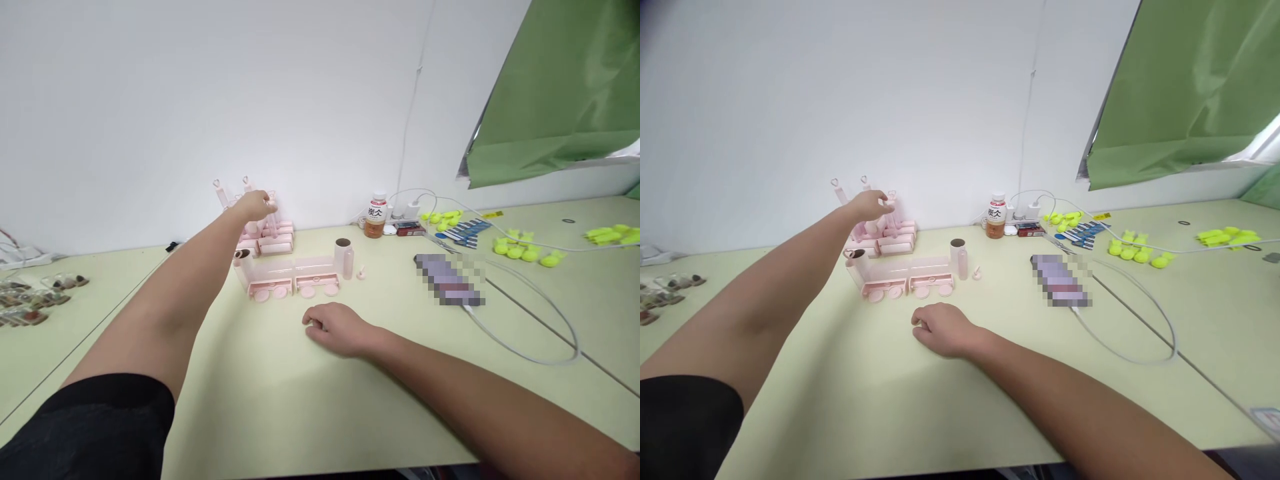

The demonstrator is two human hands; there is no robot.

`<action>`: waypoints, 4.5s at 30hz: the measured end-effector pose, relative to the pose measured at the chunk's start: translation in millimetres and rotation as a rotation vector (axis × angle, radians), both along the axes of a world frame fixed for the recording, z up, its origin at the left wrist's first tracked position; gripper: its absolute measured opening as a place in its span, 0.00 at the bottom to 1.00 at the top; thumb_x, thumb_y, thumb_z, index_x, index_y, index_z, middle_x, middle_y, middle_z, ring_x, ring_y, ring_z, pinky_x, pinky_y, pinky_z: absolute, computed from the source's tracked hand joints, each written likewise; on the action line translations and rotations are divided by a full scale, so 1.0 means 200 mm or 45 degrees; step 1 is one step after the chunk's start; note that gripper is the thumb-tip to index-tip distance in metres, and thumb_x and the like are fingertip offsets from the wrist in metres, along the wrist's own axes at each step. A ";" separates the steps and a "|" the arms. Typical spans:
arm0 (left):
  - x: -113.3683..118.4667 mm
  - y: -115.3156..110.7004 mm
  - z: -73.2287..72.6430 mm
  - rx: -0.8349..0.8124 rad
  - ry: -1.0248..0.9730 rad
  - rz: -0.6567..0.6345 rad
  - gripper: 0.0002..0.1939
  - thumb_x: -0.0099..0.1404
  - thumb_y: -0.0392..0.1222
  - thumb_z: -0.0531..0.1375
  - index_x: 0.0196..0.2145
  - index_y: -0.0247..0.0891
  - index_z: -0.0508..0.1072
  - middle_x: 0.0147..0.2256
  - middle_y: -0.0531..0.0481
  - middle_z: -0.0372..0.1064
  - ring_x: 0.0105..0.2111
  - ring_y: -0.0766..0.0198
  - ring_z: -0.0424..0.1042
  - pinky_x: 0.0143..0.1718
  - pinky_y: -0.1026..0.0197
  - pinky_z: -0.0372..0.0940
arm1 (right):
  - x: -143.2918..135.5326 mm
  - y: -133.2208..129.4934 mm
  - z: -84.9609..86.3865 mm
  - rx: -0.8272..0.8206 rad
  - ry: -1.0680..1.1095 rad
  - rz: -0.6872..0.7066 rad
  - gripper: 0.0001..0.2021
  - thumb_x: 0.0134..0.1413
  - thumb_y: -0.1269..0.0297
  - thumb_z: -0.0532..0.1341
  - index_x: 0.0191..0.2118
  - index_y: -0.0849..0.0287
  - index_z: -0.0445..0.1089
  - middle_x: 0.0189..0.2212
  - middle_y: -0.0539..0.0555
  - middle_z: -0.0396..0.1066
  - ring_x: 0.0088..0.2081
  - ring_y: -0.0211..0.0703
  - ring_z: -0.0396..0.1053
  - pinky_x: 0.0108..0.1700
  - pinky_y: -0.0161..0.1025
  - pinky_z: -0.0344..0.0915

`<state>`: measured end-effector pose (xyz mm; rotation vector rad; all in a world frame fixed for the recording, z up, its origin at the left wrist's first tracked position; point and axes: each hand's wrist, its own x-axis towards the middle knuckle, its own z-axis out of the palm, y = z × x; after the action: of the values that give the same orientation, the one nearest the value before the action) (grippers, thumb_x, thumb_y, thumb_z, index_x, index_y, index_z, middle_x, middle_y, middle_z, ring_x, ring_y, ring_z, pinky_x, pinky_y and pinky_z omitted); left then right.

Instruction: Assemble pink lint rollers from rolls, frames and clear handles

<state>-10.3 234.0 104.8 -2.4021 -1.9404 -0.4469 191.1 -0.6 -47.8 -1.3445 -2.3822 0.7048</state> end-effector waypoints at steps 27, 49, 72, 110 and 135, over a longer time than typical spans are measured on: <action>-0.09 -1.12 -0.35 0.203 -1.812 -0.427 0.27 0.54 0.47 0.69 0.47 0.43 0.62 0.27 0.58 0.69 0.18 0.70 0.67 0.16 0.69 0.60 | 0.03 -0.01 0.09 0.089 1.303 -0.291 0.22 0.48 0.50 0.69 0.45 0.59 0.72 0.37 0.56 0.74 0.34 0.44 0.70 0.30 0.41 0.72; -0.25 -1.01 -0.42 0.076 -2.120 -0.137 0.19 0.53 0.53 0.67 0.23 0.37 0.66 0.17 0.57 0.58 0.16 0.72 0.58 0.16 0.68 0.51 | 0.01 0.03 0.14 0.293 -0.162 -0.066 0.27 0.53 0.60 0.65 0.59 0.59 0.64 0.53 0.63 0.69 0.52 0.57 0.68 0.50 0.49 0.64; 0.01 -1.18 -0.55 -0.550 -1.957 -0.418 0.21 0.56 0.58 0.66 0.27 0.35 0.72 0.21 0.50 0.68 0.20 0.68 0.67 0.20 0.65 0.62 | -0.01 -0.07 0.16 0.055 0.794 -0.121 0.30 0.56 0.43 0.60 0.58 0.56 0.59 0.48 0.60 0.70 0.45 0.51 0.70 0.44 0.48 0.70; 0.03 -1.04 -0.06 -0.605 -0.559 -1.132 0.14 0.47 0.38 0.68 0.29 0.40 0.68 0.25 0.55 0.63 0.23 0.67 0.60 0.21 0.63 0.52 | 0.07 -0.16 0.09 0.561 0.526 -0.161 0.20 0.57 0.51 0.60 0.51 0.55 0.64 0.41 0.57 0.75 0.36 0.50 0.73 0.38 0.43 0.68; 0.10 -1.25 -0.49 -0.213 -0.951 -0.631 0.15 0.64 0.52 0.61 0.41 0.41 0.64 0.32 0.55 0.70 0.30 0.64 0.70 0.30 0.63 0.61 | 0.11 -0.09 0.08 0.571 1.078 -0.536 0.19 0.56 0.46 0.61 0.42 0.57 0.64 0.31 0.53 0.69 0.31 0.44 0.66 0.32 0.40 0.64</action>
<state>9.2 -16.4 6.6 -3.1341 -1.5470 -1.4240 214.1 -18.4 -32.7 -1.0130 -1.4138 0.4437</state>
